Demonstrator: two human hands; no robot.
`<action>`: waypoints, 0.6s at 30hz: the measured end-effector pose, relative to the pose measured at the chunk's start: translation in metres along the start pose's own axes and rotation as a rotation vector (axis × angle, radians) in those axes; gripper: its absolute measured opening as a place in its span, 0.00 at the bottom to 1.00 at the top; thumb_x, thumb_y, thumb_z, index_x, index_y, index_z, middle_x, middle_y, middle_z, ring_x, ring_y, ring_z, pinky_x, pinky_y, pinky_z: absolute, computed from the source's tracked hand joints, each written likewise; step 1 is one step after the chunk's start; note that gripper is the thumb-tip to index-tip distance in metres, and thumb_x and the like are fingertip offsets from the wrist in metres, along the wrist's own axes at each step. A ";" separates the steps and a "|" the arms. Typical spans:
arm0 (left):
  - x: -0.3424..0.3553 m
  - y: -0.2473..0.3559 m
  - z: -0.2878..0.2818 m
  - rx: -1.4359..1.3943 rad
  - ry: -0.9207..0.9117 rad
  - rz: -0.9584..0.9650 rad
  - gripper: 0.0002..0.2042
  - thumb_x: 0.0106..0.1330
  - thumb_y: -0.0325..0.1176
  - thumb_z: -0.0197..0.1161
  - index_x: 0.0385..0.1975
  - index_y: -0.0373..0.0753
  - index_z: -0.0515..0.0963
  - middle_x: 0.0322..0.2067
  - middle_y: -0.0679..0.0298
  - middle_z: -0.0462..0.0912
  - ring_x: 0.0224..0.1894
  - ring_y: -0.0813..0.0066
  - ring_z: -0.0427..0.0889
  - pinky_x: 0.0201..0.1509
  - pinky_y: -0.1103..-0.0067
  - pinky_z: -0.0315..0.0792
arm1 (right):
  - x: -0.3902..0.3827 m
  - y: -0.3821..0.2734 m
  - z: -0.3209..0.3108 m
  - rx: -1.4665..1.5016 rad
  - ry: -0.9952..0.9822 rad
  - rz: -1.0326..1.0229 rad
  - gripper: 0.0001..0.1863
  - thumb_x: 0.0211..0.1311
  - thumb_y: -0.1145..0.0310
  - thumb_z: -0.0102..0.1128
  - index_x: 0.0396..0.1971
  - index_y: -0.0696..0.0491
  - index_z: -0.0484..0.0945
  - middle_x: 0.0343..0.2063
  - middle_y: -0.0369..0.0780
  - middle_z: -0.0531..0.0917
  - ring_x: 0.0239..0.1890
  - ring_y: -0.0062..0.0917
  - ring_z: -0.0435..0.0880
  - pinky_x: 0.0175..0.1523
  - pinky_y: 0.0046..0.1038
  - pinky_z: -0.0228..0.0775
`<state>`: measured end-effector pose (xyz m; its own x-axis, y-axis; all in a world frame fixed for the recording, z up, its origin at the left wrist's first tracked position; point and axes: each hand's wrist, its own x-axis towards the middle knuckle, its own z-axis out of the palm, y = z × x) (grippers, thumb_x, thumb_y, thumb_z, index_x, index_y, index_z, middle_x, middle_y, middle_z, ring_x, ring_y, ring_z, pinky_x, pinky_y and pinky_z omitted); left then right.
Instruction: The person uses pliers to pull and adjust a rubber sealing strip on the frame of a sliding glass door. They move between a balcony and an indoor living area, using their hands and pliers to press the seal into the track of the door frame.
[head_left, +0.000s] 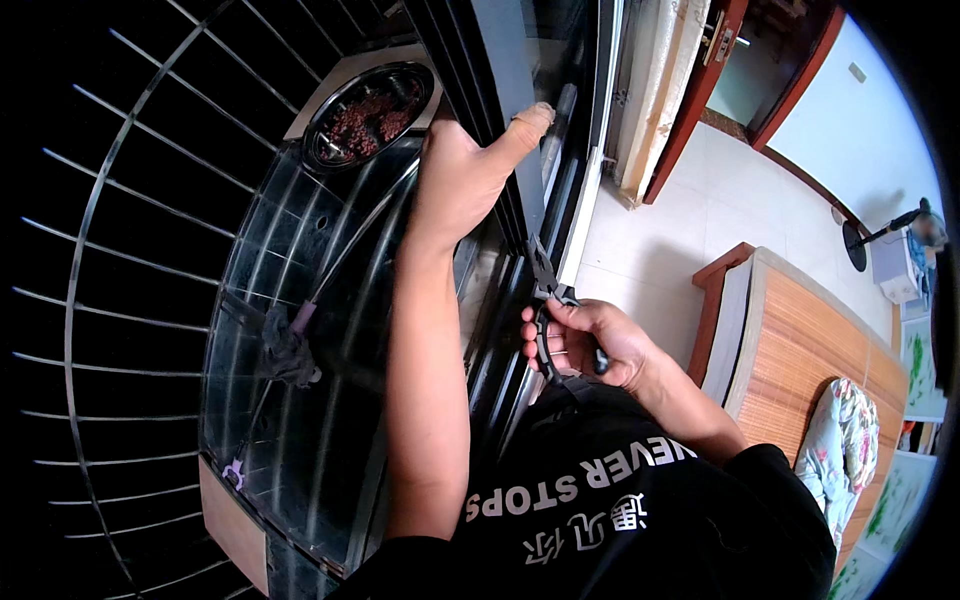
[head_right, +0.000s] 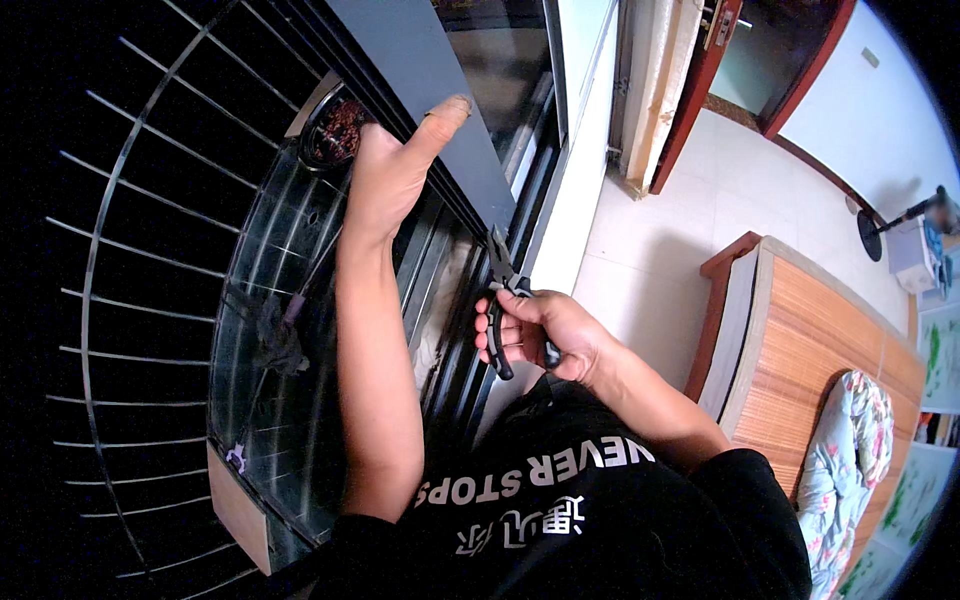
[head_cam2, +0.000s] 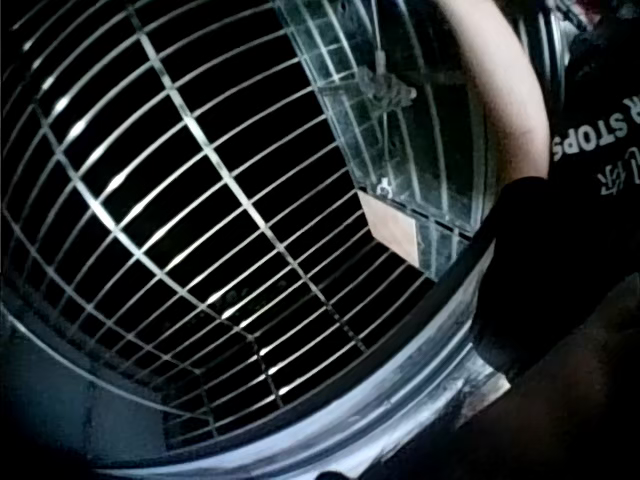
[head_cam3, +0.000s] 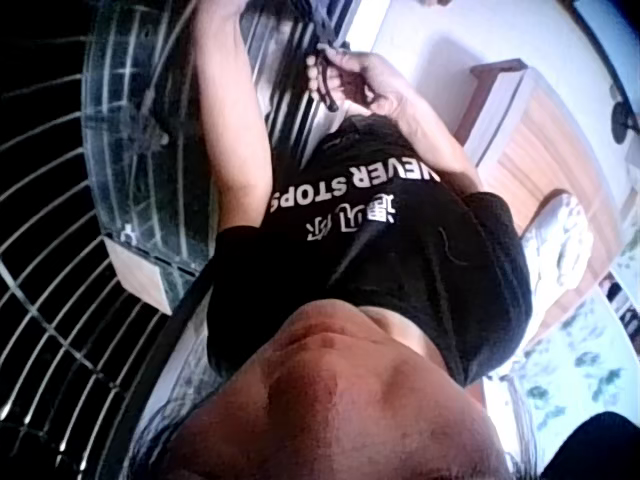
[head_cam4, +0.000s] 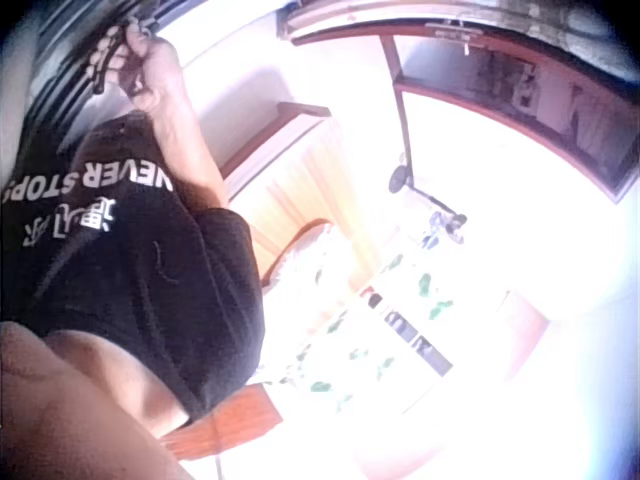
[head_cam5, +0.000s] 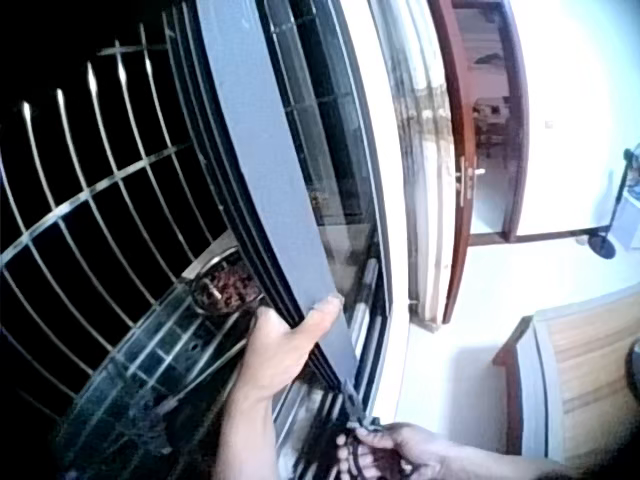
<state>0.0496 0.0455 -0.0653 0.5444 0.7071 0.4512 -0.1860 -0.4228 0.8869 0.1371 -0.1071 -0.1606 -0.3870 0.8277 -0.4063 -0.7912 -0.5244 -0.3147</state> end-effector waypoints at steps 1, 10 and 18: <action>0.000 0.000 0.001 -0.018 -0.001 -0.009 0.09 0.56 0.31 0.60 0.33 0.33 0.74 0.31 0.68 0.75 0.34 0.84 0.72 0.39 0.85 0.66 | 0.000 0.004 0.003 -0.037 0.017 -0.028 0.13 0.63 0.66 0.41 0.39 0.61 0.67 0.33 0.44 0.77 0.35 0.31 0.79 0.40 0.31 0.75; 0.000 0.002 0.003 -0.067 -0.003 -0.004 0.10 0.56 0.33 0.61 0.34 0.33 0.74 0.31 0.69 0.75 0.34 0.84 0.72 0.40 0.84 0.66 | -0.006 0.019 0.018 -0.096 0.015 -0.090 0.14 0.63 0.67 0.42 0.43 0.61 0.65 0.38 0.46 0.76 0.43 0.32 0.77 0.41 0.35 0.75; -0.001 0.002 0.002 -0.055 0.003 -0.041 0.12 0.55 0.34 0.62 0.34 0.33 0.74 0.32 0.68 0.76 0.34 0.83 0.73 0.40 0.84 0.66 | 0.003 0.020 0.018 -0.090 0.056 -0.146 0.15 0.63 0.66 0.42 0.43 0.63 0.65 0.37 0.47 0.76 0.41 0.33 0.77 0.44 0.39 0.74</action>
<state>0.0503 0.0422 -0.0640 0.5505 0.7248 0.4142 -0.2081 -0.3614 0.9089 0.1115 -0.1119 -0.1531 -0.2426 0.8852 -0.3968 -0.7905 -0.4175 -0.4481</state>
